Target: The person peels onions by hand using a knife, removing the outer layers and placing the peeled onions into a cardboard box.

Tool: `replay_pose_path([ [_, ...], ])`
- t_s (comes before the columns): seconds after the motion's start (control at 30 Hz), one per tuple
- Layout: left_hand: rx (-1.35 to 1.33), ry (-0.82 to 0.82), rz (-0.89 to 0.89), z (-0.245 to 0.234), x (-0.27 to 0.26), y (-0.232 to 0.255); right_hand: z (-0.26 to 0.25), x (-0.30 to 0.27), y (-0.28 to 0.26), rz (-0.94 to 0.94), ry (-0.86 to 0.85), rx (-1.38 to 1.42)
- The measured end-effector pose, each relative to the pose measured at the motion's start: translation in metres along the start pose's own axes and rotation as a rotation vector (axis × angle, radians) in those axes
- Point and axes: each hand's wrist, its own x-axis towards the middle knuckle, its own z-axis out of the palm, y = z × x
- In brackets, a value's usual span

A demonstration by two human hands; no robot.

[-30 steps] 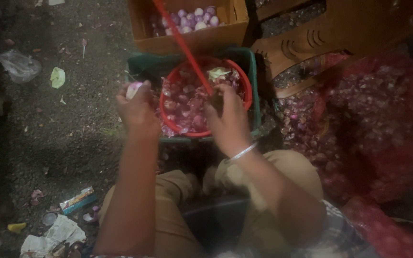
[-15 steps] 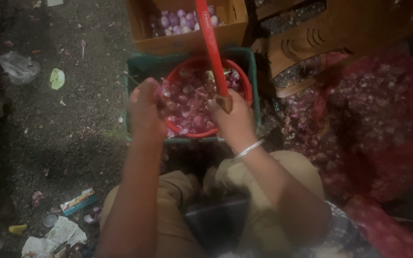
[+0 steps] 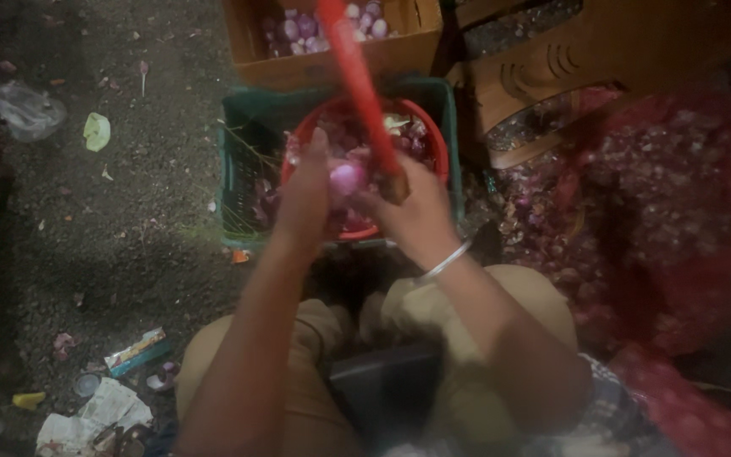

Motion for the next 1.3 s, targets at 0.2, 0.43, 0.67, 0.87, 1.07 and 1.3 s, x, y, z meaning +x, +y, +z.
replay_pose_path([
  [0.2, -0.002, -0.082, -0.006, 0.001, -0.002, 0.0, 0.004, -0.005, -0.004, 0.053, 0.036, -0.34],
  [0.43, 0.32, 0.086, -0.095, 0.006, -0.007, 0.019, 0.004, -0.006, -0.005, -0.096, 0.205, -0.592],
  [0.67, 0.377, -0.161, 0.08, 0.006, -0.003, 0.01, -0.003, -0.005, -0.001, -0.21, 0.237, -0.53],
  [0.87, 0.304, -0.145, 0.243, -0.007, 0.006, -0.007, 0.0, -0.002, -0.003, -0.217, 0.236, -0.555],
  [1.07, 0.19, -0.183, 0.147, -0.009, 0.008, -0.007, -0.001, -0.002, -0.007, -0.137, 0.245, -0.479],
  [1.3, 0.051, -0.312, -0.057, -0.005, 0.006, 0.002, 0.001, 0.002, -0.003, -0.166, 0.275, -0.5],
])
